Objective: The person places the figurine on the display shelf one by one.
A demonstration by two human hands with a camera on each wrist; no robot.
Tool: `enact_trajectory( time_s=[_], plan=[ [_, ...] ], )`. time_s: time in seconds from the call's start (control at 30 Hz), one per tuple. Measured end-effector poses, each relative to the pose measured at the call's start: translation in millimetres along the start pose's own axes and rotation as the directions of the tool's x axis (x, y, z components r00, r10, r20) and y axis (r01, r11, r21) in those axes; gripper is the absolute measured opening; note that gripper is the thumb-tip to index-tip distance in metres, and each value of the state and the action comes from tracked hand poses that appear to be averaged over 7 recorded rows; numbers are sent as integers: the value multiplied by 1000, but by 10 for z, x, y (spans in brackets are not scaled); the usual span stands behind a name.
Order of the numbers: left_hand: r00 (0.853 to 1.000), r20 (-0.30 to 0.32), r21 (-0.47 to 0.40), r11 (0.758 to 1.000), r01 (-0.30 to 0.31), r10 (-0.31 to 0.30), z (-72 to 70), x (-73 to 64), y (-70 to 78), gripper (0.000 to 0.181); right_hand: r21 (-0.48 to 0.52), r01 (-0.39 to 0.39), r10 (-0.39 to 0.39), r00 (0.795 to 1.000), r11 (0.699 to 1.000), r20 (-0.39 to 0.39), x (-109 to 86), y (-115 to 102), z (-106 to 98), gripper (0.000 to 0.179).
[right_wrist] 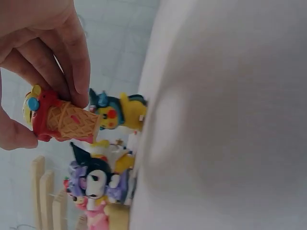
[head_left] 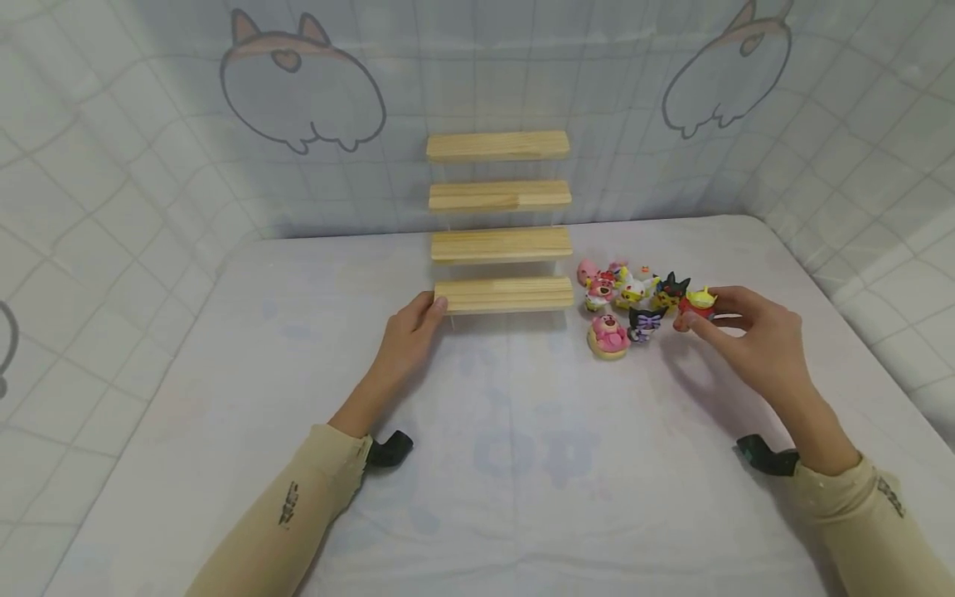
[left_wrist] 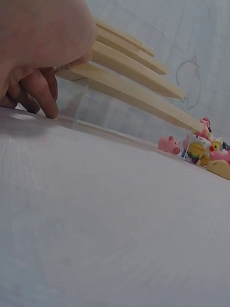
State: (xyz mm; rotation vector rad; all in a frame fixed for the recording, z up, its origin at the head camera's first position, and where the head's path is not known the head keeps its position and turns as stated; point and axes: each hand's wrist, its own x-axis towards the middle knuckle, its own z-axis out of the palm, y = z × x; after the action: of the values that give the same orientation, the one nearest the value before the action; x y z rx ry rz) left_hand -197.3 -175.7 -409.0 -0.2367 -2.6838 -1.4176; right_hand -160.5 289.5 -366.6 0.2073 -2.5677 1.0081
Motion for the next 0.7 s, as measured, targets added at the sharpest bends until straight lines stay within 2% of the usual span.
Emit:
enact_trajectory(
  time_s=[0.23, 0.7],
  plan=[
    [1000, -1, 6, 1000, -1, 1, -5, -5, 35, 48, 24, 37, -36, 998, 999, -56, 91, -220, -33, 39],
    [1000, -6, 3, 1000, 0, 0, 13, -7, 13, 49, 67, 122, -121, 992, 990, -29, 310, -589, 167, 39]
  ],
)
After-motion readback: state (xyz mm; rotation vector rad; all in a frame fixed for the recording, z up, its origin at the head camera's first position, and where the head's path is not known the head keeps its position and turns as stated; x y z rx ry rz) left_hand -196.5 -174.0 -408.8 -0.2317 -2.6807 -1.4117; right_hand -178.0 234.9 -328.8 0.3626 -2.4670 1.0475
